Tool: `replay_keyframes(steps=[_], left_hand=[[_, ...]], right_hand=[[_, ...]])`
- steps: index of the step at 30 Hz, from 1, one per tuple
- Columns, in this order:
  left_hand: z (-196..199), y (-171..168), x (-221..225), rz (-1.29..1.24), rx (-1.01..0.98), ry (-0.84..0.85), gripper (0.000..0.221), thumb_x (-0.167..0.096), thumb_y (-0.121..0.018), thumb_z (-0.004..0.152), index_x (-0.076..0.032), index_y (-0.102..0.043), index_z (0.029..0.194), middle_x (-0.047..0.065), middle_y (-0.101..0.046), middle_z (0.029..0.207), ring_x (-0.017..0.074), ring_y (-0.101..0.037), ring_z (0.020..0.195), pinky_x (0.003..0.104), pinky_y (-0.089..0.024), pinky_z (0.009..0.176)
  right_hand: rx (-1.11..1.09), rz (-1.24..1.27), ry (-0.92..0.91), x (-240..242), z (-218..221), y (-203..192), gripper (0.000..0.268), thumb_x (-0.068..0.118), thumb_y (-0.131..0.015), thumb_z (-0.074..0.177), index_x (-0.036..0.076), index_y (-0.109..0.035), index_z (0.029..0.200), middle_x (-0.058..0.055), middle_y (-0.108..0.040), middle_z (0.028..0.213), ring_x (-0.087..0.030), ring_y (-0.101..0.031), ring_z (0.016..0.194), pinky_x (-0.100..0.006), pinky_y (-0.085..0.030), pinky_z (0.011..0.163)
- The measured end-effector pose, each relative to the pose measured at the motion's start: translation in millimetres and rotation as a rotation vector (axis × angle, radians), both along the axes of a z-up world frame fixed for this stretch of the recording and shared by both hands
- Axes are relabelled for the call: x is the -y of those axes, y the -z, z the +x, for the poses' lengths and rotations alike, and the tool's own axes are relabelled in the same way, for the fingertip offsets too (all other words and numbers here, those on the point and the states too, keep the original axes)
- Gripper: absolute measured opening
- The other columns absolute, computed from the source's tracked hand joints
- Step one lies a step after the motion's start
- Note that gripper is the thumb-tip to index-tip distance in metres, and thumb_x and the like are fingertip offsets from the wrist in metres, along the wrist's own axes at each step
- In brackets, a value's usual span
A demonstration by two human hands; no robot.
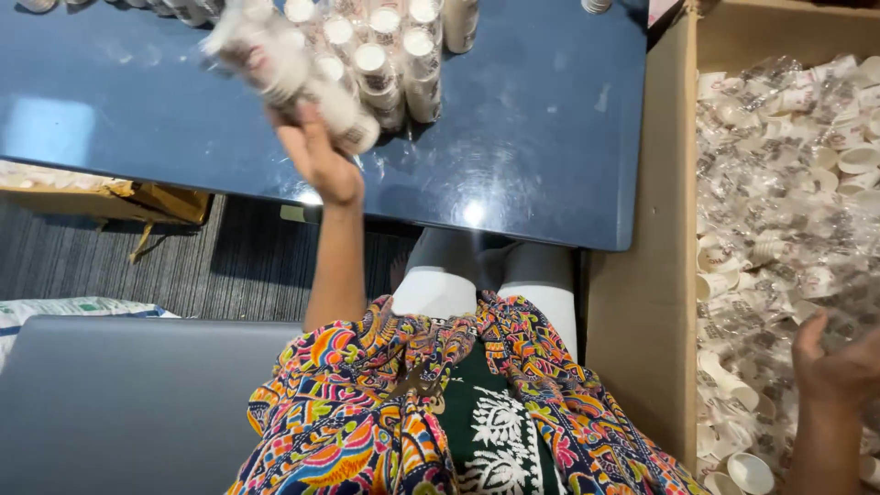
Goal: Sorting and stacking small paper cups from a large cardboard box onto a table.
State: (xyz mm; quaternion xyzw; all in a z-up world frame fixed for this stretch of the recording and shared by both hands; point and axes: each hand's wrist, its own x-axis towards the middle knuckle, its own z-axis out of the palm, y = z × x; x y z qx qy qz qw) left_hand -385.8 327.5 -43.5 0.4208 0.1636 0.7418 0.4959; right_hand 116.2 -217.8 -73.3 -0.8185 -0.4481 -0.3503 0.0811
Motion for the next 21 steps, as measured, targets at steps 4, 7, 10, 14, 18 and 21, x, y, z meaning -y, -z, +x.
replay_keyframes(steps=[4, 7, 10, 14, 18, 21], left_hand=[[-55.6, 39.2, -37.4, -0.036, -0.087, -0.262, 0.066, -0.013, -0.058, 0.112, -0.007, -0.018, 0.164, 0.02, -0.042, 0.16, 0.0314, -0.047, 0.145, 0.048, -0.04, 0.128], [-59.8, 72.7, -50.5, -0.112, -0.333, -0.454, 0.072, 0.003, -0.066, 0.103, -0.006, -0.024, 0.162, 0.022, -0.041, 0.16, 0.0314, -0.044, 0.148, 0.048, -0.034, 0.127], [-50.2, 90.9, -59.2, -0.153, -0.518, -0.467, 0.074, 0.01, -0.069, 0.096, -0.008, -0.032, 0.157, 0.021, -0.045, 0.155, 0.0315, -0.049, 0.144, 0.046, -0.042, 0.12], [-33.8, 101.2, -84.0, -0.149, -0.547, -0.445, 0.07, 0.01, -0.075, 0.092, -0.007, -0.041, 0.15, 0.019, -0.053, 0.146, 0.0325, -0.057, 0.137, 0.043, -0.051, 0.115], [-21.0, 62.6, -75.7, -0.156, -0.632, -0.522, 0.074, 0.012, -0.074, 0.087, -0.006, -0.04, 0.15, 0.019, -0.049, 0.146, 0.034, -0.052, 0.138, 0.046, -0.044, 0.118], [-12.7, 44.1, -49.7, -0.124, -0.749, -0.759, 0.077, 0.016, -0.058, 0.08, -0.003, -0.036, 0.152, 0.02, -0.039, 0.152, 0.0355, -0.04, 0.146, 0.049, -0.032, 0.126]], right_hand=[[0.014, -0.06, 0.019, 6.0, 13.7, 21.7, 0.041, 0.017, -0.076, 0.103, -0.01, -0.054, 0.125, -0.025, -0.065, 0.111, -0.039, -0.067, 0.092, -0.04, -0.057, 0.082], [-0.035, -0.08, -0.034, 6.5, 18.5, 31.2, 0.041, 0.016, -0.062, 0.103, -0.01, -0.051, 0.132, -0.021, -0.06, 0.114, -0.032, -0.063, 0.093, -0.034, -0.057, 0.09], [-0.15, -0.073, 0.019, 2.4, 7.4, 24.4, 0.039, 0.014, -0.072, 0.105, -0.014, -0.055, 0.127, -0.025, -0.065, 0.105, -0.036, -0.066, 0.084, -0.039, -0.055, 0.075], [-0.135, -0.087, 0.115, 6.4, 2.0, 18.7, 0.043, 0.02, -0.067, 0.103, -0.008, -0.054, 0.134, -0.021, -0.063, 0.11, -0.035, -0.064, 0.093, -0.038, -0.054, 0.086], [-0.056, -0.009, -0.062, 4.6, -2.6, 13.5, 0.048, 0.009, -0.062, 0.102, -0.004, -0.051, 0.147, -0.018, -0.06, 0.13, -0.032, -0.062, 0.114, -0.036, -0.053, 0.103], [-0.224, 0.006, -0.029, -20.7, -33.1, -20.3, 0.044, 0.009, -0.066, 0.098, -0.002, -0.054, 0.14, -0.02, -0.059, 0.126, -0.035, -0.06, 0.111, -0.042, -0.051, 0.095]])
